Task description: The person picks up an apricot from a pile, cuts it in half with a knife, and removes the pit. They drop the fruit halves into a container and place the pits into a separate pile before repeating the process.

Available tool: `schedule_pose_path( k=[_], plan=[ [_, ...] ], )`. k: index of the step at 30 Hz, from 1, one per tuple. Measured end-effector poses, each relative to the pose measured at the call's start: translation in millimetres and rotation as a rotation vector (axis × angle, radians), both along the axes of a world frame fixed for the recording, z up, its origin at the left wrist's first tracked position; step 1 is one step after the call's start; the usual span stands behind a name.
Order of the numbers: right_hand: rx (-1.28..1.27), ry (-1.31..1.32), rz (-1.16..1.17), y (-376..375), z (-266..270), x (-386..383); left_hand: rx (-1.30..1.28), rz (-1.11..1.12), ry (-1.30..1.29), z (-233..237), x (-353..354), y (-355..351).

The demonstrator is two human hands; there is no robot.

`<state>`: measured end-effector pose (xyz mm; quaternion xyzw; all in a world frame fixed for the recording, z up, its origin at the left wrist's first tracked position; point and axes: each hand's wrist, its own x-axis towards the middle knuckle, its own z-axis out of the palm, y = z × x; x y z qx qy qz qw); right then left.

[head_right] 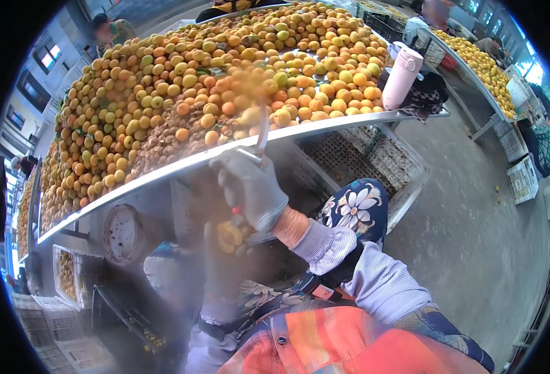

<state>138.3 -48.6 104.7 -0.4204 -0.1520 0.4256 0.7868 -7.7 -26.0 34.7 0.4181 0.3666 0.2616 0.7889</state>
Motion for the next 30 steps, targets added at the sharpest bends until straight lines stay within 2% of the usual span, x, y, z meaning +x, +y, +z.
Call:
schedule_pose_path(
  k=[1, 2, 3, 5, 6, 8, 9, 11, 12, 13, 14, 15, 16, 17, 18, 19, 20, 21, 23, 26, 28, 30],
  plan=[
    [0.046, 0.003, 0.039, -2.6, 2.2, -3.7, 0.363, -0.042, 0.056, -6.4, -1.1, 1.7],
    [0.062, -0.101, 0.039, -5.0, 3.9, -6.9, 0.727, -0.082, 0.112, -11.4, -2.5, 1.8],
    [0.061, -0.099, 0.036, -8.0, 3.9, -8.4, 0.726, -0.086, 0.113, -14.9, -5.5, 0.0],
    [0.070, -0.257, 0.017, -12.3, 4.5, -10.2, -0.581, -0.043, -0.525, 0.6, -5.6, -3.9],
    [0.071, -0.256, 0.016, -13.9, 5.5, -11.7, -0.580, -0.044, -0.524, -9.3, -6.1, -6.0],
    [-0.029, -0.399, -0.009, -18.2, 8.2, -14.6, 0.903, -0.077, 0.198, -26.4, -4.5, -10.8],
    [-0.029, -0.398, -0.012, -20.5, 10.0, -16.2, 0.903, -0.080, 0.197, -32.9, -6.1, -11.2],
    [-0.021, -0.495, 0.017, -23.9, 12.5, -19.4, 1.110, -0.186, 0.236, -19.8, -1.8, -10.2],
    [0.013, -0.497, -0.038, -21.8, 5.2, -21.1, 1.111, -0.192, 0.235, -22.5, -1.2, -10.3],
    [0.011, -0.496, -0.040, -17.3, -5.2, -22.1, 1.257, -0.171, 0.291, -28.9, 0.2, -10.2],
    [0.152, -0.747, -0.190, -11.4, -17.8, -23.6, 1.403, -0.148, 0.349, -35.1, 1.0, -10.7],
    [0.298, -0.997, -0.345, -5.5, -29.3, -23.7, 1.406, -0.152, 0.348, -41.5, 0.1, -11.9],
    [0.283, -1.103, -0.414, 0.0, -31.8, -21.9, 1.398, -0.130, 0.350, -39.9, 0.9, -13.7],
    [0.283, -1.104, -0.416, -5.0, -34.6, -15.2, 1.387, -0.109, 0.354, -38.5, 1.7, -15.4],
    [0.309, -0.470, -0.171, -14.7, -37.4, -5.0, 1.252, -0.122, 0.327, -36.9, 0.0, -16.9],
    [0.310, 0.170, 0.074, -20.1, -37.6, 0.6, 1.250, -0.127, 0.332, -19.6, 4.2, -20.4],
    [0.031, 0.144, -0.125, -16.1, -31.0, -2.7, 0.540, -0.037, 0.194, -1.3, 10.3, -25.3],
    [0.033, 0.144, -0.128, -16.2, -30.7, -1.3, -0.163, 0.056, 0.043, 12.7, 17.2, -27.9],
    [0.010, 0.363, -0.148, -16.1, -31.4, 4.4, -0.188, 0.037, 0.040, 21.8, 23.2, -29.6],
    [0.035, 0.438, -0.156, -14.2, -50.6, 10.9, -0.140, 0.045, 0.040, 24.2, 24.6, -32.1],
    [0.050, 0.461, -0.143, -15.0, -57.9, 13.0, -0.360, 0.205, 0.140, 26.6, 32.3, -34.1],
    [0.084, 0.483, -0.062, -15.5, -61.3, 16.6, -0.407, 0.169, 0.123, 26.0, 31.3, -30.8]
  ],
)
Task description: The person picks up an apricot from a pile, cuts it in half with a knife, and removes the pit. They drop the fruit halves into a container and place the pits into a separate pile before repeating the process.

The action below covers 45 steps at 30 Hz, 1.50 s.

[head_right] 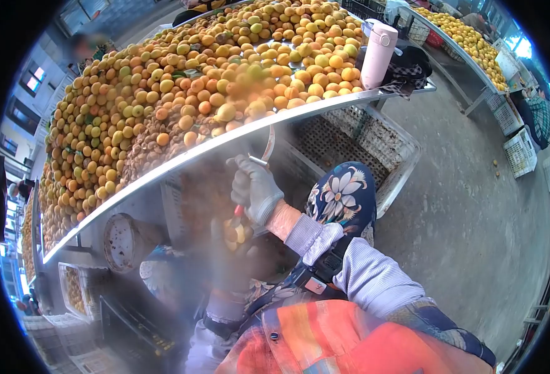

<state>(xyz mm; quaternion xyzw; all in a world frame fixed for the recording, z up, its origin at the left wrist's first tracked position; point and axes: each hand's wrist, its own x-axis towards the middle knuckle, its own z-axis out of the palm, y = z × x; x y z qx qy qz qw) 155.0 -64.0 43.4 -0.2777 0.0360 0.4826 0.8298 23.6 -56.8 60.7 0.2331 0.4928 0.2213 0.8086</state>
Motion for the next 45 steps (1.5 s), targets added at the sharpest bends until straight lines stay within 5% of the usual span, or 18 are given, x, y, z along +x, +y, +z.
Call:
schedule_pose_path(
  k=[14, 16, 21, 24, 26, 29, 31, 33, 34, 35, 37, 39, 40, 45],
  plan=[
    [0.079, 0.162, -0.024, 2.2, -45.5, 9.4, -0.325, -0.092, -0.271, -48.1, -0.9, 16.8],
    [0.066, 0.165, -0.027, -2.4, -47.5, 12.7, -0.573, -0.164, -0.538, -65.1, -7.9, 21.9],
    [0.408, 0.158, 0.284, -0.1, -43.4, 22.6, -0.596, -0.205, -0.491, -62.6, -11.9, 22.4],
    [0.352, 0.110, 0.247, -2.3, -35.8, 22.3, -0.556, -0.271, -0.534, -52.9, -9.3, 23.0],
    [0.288, 0.095, 0.212, 0.1, -23.7, 23.7, -0.308, -0.219, -0.296, -40.8, -5.1, 23.2],
    [0.077, -0.273, 0.051, -4.6, 10.2, 33.9, 0.047, -0.199, 0.070, -25.3, 1.0, 28.8],
    [-0.021, -0.807, 0.149, -16.6, 24.4, 31.4, 0.077, -0.202, 0.065, -24.8, -2.8, 36.8],
    [-0.165, -0.915, 0.248, -13.5, 3.7, 7.7, 0.385, -0.313, 0.009, -16.4, -5.6, 35.7],
    [-0.246, -0.897, 0.480, -22.6, 4.6, 3.3, 0.387, -0.311, 0.004, -26.0, -5.9, 39.1],
    [-0.250, -1.304, 0.351, -20.1, -32.6, -3.9, 0.306, -0.233, -0.009, -47.1, -5.3, 46.4],
    [-0.417, -1.442, 0.415, -31.2, -1.8, -20.6, 0.222, -0.152, -0.021, -86.0, -9.5, 58.1],
    [-0.453, -1.494, 0.414, -31.3, -10.8, -28.2, 0.408, -0.140, 0.081, -108.4, -12.7, 68.2],
    [-0.493, -1.544, 0.407, -30.8, -15.7, -30.6, 0.263, -0.120, 0.025, -71.6, -5.7, 58.3],
    [-0.427, -1.553, 0.165, -30.2, -36.6, -38.0, 0.148, -0.166, -0.034, -74.5, -5.6, 57.0]
  ],
)
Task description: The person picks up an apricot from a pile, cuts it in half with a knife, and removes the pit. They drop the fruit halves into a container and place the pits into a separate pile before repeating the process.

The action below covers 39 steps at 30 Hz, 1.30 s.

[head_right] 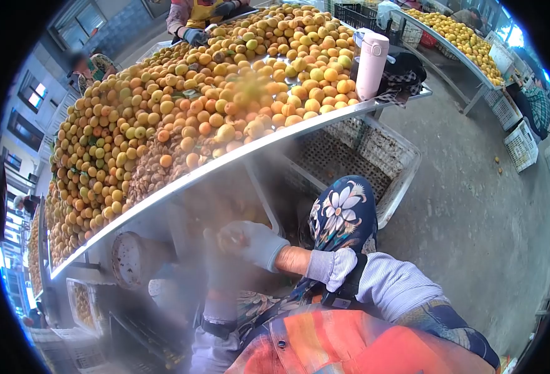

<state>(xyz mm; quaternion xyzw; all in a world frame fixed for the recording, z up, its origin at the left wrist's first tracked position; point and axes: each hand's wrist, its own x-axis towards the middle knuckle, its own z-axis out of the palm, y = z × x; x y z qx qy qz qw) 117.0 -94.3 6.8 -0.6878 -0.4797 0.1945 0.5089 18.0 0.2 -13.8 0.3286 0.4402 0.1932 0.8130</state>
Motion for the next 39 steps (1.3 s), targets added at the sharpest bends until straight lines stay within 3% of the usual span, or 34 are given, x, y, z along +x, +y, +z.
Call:
schedule_pose_path(
  k=[2, 4, 11, 19, 21, 22, 24, 25, 28, 35, 39],
  plan=[
    [-0.165, 0.243, 0.099, -0.7, 10.3, 6.5, 0.053, 0.006, 0.062, -13.8, 2.6, 0.0],
    [-0.194, 0.209, 0.126, -1.4, 10.1, 11.9, 0.106, 0.015, 0.071, -24.7, 4.4, -1.6],
    [-0.182, -0.002, 0.141, -10.0, 11.4, 17.9, -0.147, -0.056, 0.005, 3.6, 9.3, -16.1],
    [-0.202, 0.073, 0.112, -20.3, 8.6, 22.3, -0.165, -0.043, -0.060, -18.1, 15.1, -19.6],
    [-0.207, 0.034, 0.108, -22.0, 9.6, 25.1, 0.232, -0.100, -0.052, 9.2, 18.0, -32.8],
    [-0.203, 0.093, 0.113, -23.4, 9.7, 25.8, 0.235, -0.096, -0.053, 4.4, 17.0, -31.9],
    [-0.195, 0.148, 0.120, -24.9, 9.3, 25.5, 0.490, -0.184, 0.145, -9.2, 16.1, -28.6],
    [-0.182, 0.197, 0.087, -26.0, 8.6, 24.4, 0.457, -0.110, 0.137, -2.8, 22.7, -32.4],
    [-0.187, 0.224, 0.074, -30.3, 10.4, 28.6, 0.546, -0.173, 0.172, 21.7, 28.3, -36.6],
    [-0.197, 0.168, 0.086, -31.1, 8.6, 29.1, 0.290, -0.066, 0.158, 24.2, 33.5, -42.3],
    [-0.173, 0.181, 0.054, -34.3, 9.2, 29.4, 0.474, -0.168, 0.130, 17.7, 30.7, -38.5]
  ],
)
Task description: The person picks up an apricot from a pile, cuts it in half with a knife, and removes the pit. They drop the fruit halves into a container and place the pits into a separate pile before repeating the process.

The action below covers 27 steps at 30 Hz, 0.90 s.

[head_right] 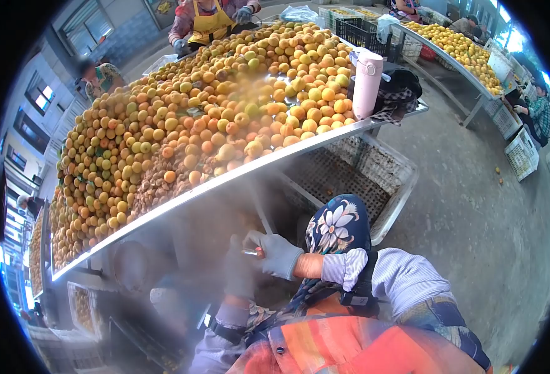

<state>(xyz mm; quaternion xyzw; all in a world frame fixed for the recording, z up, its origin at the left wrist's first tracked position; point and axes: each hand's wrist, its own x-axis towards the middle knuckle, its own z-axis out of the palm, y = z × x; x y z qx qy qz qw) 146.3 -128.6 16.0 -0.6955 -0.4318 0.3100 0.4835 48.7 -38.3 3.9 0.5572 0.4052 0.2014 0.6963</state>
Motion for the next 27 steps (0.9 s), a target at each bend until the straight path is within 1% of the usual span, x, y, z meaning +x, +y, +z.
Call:
schedule_pose_path(
  k=[2, 3, 5, 9, 11, 12, 14, 15, 17, 18, 19, 21, 22, 23, 25, 26, 27],
  plan=[
    [0.002, -0.040, 0.023, -2.7, 0.7, 1.6, 0.167, -0.064, 0.095, 2.3, 1.4, 0.3],
    [0.003, -0.043, 0.024, -1.9, 2.4, 3.9, 0.168, -0.063, 0.092, 5.1, 3.4, -0.8],
    [-0.044, -0.100, 0.053, -3.0, 4.7, 5.7, -0.086, 0.059, 0.024, 13.5, 5.5, -7.8],
    [0.025, -0.097, 0.017, -3.0, 5.6, -0.1, -0.158, 0.074, -0.002, 9.2, 2.2, -8.0],
    [0.068, -0.181, 0.019, -2.9, 8.6, -3.6, -0.294, 0.147, -0.180, -1.8, -1.2, -6.5],
    [0.063, -0.177, 0.017, -3.4, 9.1, -5.7, -0.298, 0.145, -0.176, -5.5, -2.3, -4.1],
    [0.140, -0.266, 0.064, -0.4, 11.5, -6.1, -0.453, 0.129, -0.241, -10.7, -1.0, 7.4],
    [0.141, -0.262, 0.069, 2.9, 13.0, -6.5, -0.453, 0.135, -0.239, -13.8, -3.0, 12.6],
    [0.063, -0.149, 0.030, 11.4, 21.8, -1.6, -0.206, 0.024, -0.182, 0.1, 1.3, 20.8],
    [-0.010, -0.045, 0.040, 12.3, 29.5, -0.4, -0.085, 0.073, -0.143, 7.6, 4.9, 16.1],
    [-0.010, -0.049, 0.041, 14.6, 29.5, 2.5, -0.085, 0.074, -0.146, -3.8, 6.2, 22.2],
    [0.030, 0.339, -0.017, 23.3, 24.4, 4.8, 0.398, -0.074, -0.075, -38.6, 2.7, 40.4],
    [0.050, 0.533, -0.049, 27.3, 23.9, 6.7, 0.220, -0.080, -0.117, 14.9, 3.3, 28.6],
    [0.049, 0.531, -0.045, 30.1, 25.3, 9.6, 0.220, -0.075, -0.119, 11.9, 0.7, 32.9],
    [0.169, 0.774, -0.084, 35.1, 32.0, 19.0, -0.622, 0.048, -0.329, 3.5, -5.7, 43.9],
    [0.101, 0.803, -0.124, 34.6, 66.2, 20.9, -0.502, 0.075, -0.260, 16.8, -5.5, 40.1],
    [0.220, 0.720, -0.150, 48.8, 69.1, 21.9, -0.499, 0.075, -0.259, 14.1, -5.0, 38.8]
  ],
)
